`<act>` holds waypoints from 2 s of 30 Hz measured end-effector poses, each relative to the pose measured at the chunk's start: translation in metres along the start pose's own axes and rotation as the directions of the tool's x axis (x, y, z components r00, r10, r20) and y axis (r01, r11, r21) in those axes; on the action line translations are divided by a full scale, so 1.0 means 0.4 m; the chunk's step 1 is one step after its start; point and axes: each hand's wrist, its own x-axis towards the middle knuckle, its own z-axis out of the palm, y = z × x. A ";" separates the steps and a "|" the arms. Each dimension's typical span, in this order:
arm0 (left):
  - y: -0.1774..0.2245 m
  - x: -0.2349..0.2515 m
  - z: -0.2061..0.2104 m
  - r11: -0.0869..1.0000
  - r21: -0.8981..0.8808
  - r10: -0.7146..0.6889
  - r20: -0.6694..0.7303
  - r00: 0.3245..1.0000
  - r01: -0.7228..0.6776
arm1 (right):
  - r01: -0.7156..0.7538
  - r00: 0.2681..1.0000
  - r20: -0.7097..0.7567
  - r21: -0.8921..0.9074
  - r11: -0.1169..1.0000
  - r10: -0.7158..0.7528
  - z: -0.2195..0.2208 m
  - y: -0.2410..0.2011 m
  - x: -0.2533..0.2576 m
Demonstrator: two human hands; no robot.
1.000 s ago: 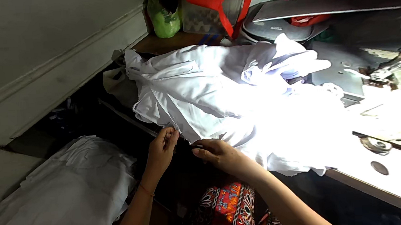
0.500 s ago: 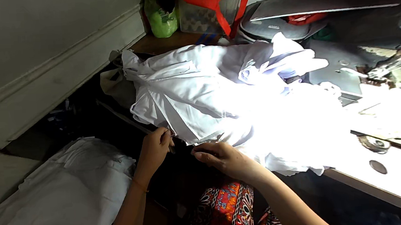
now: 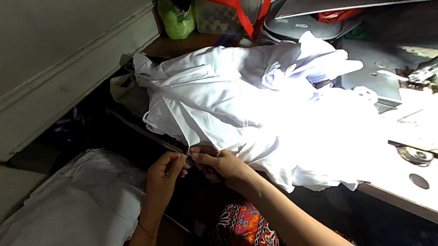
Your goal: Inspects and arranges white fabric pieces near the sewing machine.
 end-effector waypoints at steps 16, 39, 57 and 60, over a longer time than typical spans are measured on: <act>-0.075 -0.017 -0.026 0.943 0.298 -0.281 0.479 0.832 0.147 | 0.191 0.845 0.006 -0.937 0.292 -0.535 -0.106 -0.104 -0.090; -0.029 0.078 0.087 0.917 0.397 0.016 0.055 0.998 -0.037 | 0.285 0.774 0.000 -0.893 0.349 -0.633 -0.274 -0.162 -0.100; 0.147 0.218 0.173 0.997 0.012 0.080 0.163 0.983 -0.083 | 0.370 0.663 -0.077 -0.832 0.415 -0.745 -0.285 -0.144 -0.082; 0.149 0.290 0.180 0.910 0.191 0.347 0.140 0.927 -0.369 | 0.401 0.648 -0.061 -0.820 0.408 -0.759 -0.289 -0.131 -0.079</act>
